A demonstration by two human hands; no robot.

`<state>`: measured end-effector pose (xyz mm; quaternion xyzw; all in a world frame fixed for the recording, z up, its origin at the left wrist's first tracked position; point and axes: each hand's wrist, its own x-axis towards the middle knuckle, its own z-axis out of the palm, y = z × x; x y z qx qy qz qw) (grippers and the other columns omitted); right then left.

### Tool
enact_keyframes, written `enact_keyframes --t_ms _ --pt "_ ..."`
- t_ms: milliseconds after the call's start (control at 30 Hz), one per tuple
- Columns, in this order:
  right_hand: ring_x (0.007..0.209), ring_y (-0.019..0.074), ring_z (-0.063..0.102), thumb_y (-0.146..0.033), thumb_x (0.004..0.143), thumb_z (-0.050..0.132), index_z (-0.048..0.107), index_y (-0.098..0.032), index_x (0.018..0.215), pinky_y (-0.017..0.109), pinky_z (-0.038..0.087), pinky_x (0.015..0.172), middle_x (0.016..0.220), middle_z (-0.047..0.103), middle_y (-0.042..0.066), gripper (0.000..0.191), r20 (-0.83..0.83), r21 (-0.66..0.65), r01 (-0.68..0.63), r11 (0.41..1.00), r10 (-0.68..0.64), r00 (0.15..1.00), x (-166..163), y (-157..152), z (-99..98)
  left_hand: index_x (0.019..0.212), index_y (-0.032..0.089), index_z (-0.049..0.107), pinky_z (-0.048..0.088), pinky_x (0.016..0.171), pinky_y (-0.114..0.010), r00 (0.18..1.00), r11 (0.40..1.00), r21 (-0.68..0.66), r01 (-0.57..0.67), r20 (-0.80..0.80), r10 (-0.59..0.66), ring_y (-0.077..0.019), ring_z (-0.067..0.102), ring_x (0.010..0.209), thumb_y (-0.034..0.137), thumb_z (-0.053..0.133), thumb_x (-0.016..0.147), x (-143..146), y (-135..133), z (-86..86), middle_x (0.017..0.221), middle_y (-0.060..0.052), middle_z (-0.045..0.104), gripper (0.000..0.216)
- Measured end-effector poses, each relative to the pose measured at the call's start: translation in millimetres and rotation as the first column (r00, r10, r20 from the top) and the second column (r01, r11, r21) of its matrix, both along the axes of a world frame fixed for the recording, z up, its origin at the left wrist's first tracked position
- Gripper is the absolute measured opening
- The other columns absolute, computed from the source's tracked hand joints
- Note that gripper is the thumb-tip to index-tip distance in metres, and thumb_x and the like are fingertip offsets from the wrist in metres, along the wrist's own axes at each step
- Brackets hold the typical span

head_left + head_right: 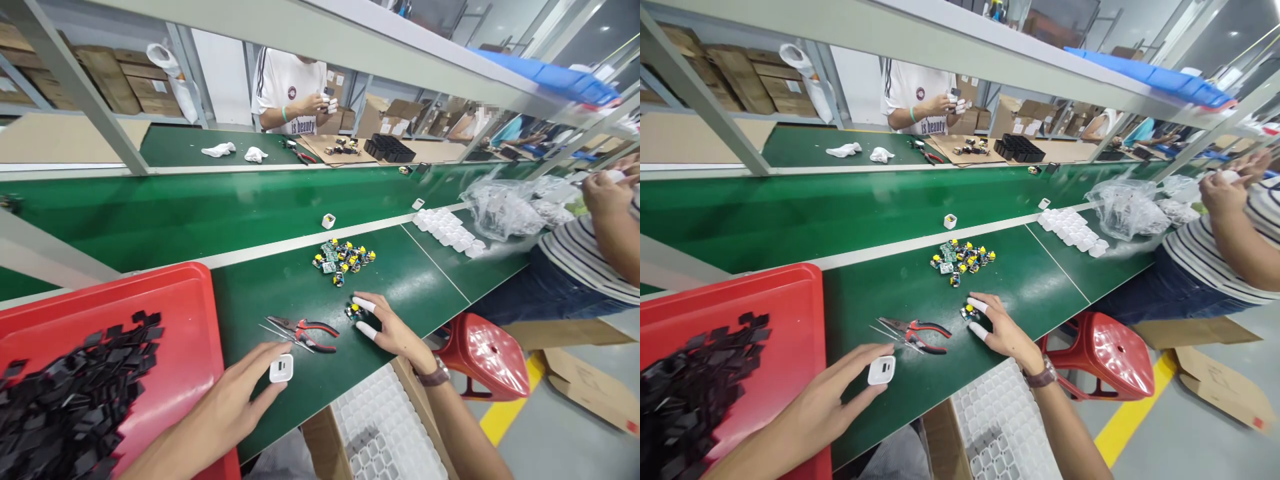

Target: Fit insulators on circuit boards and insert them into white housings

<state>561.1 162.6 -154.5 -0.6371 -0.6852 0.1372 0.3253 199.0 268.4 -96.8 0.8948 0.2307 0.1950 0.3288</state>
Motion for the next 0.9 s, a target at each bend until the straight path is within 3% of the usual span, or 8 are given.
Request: enact_keyframes --t_ms 67,167,267,333,467,667,900 --pt "0.126 0.0274 0.060 -0.025 0.100 0.062 0.061 -0.028 0.139 0.052 0.053 0.107 0.129 0.068 0.011 0.040 -0.025 0.034 -0.031 0.999 0.032 0.999 3.0 -2.8 -3.8 0.145 0.032 0.051 0.060 0.102 -0.033 1.000 0.999 -0.032 -0.010 0.006 0.010 -0.0195 0.071 0.118 0.021 0.058 0.101 -0.3 -2.2 3.8 0.133 -0.004 0.068 0.045" --pt "0.108 0.0268 0.066 -0.025 0.098 0.065 0.064 -0.025 0.133 0.049 0.057 0.096 0.114 0.071 0.011 0.034 -0.086 0.118 0.024 0.993 -0.014 0.996 -11.5 -7.1 -3.6 0.147 0.031 0.048 0.060 0.102 -0.037 1.000 0.997 -0.076 -0.019 -0.002 0.019 -0.0197 0.069 0.118 0.018 0.056 0.101 -0.2 -6.0 7.6 0.132 -0.005 0.068 0.049" --pt "0.101 0.0260 0.068 -0.020 0.095 0.069 0.062 -0.027 0.132 0.046 0.058 0.091 0.112 0.070 0.010 0.039 -0.194 0.232 0.030 0.972 0.016 0.981 -53.0 -13.3 15.3 0.148 0.030 0.047 0.059 0.103 -0.041 0.998 0.996 -0.075 -0.047 0.030 0.050 -0.0214 0.068 0.119 0.017 0.059 0.100 1.4 -9.6 7.7 0.131 -0.007 0.068 0.051" --pt "0.104 0.0269 0.067 -0.013 0.093 0.067 0.062 -0.028 0.135 0.046 0.058 0.089 0.113 0.070 0.010 0.044 -0.247 0.296 -0.054 0.954 0.131 0.960 -87.1 -17.7 34.0 0.147 0.029 0.048 0.059 0.102 -0.043 0.994 0.996 -0.057 -0.074 0.076 0.079 -0.0228 0.068 0.119 0.017 0.062 0.099 3.5 -12.0 7.5 0.129 -0.008 0.069 0.052" --pt "0.110 0.0301 0.064 -0.002 0.091 0.063 0.051 -0.024 0.148 0.052 0.057 0.092 0.120 0.067 0.014 0.062 -0.194 0.400 -0.145 0.905 0.238 0.952 -134.9 -20.5 54.6 0.146 0.026 0.049 0.059 0.101 -0.043 0.982 0.996 -0.012 -0.088 0.167 0.089 -0.0237 0.066 0.120 0.016 0.064 0.099 6.5 -17.5 13.1 0.127 -0.011 0.067 0.051" --pt "0.111 0.0308 0.065 -0.002 0.091 0.065 0.048 -0.024 0.151 0.054 0.058 0.092 0.121 0.069 0.015 0.066 -0.124 0.417 -0.159 0.895 0.229 0.965 -142.4 -16.6 47.0 0.144 0.024 0.052 0.061 0.098 -0.040 0.981 0.996 0.051 -0.077 0.183 0.067 -0.0229 0.065 0.116 0.015 0.064 0.098 4.6 -23.1 23.3 0.123 -0.010 0.066 0.049" --pt "0.108 0.0307 0.065 -0.001 0.090 0.065 0.046 -0.023 0.152 0.053 0.059 0.089 0.119 0.069 0.015 0.069 -0.095 0.429 -0.198 0.882 0.262 0.961 -142.2 -16.7 55.7 0.145 0.024 0.051 0.060 0.098 -0.038 0.982 0.996 0.061 -0.067 0.178 0.055 -0.0223 0.066 0.115 0.013 0.064 0.097 5.3 -25.6 24.1 0.123 -0.010 0.065 0.051"
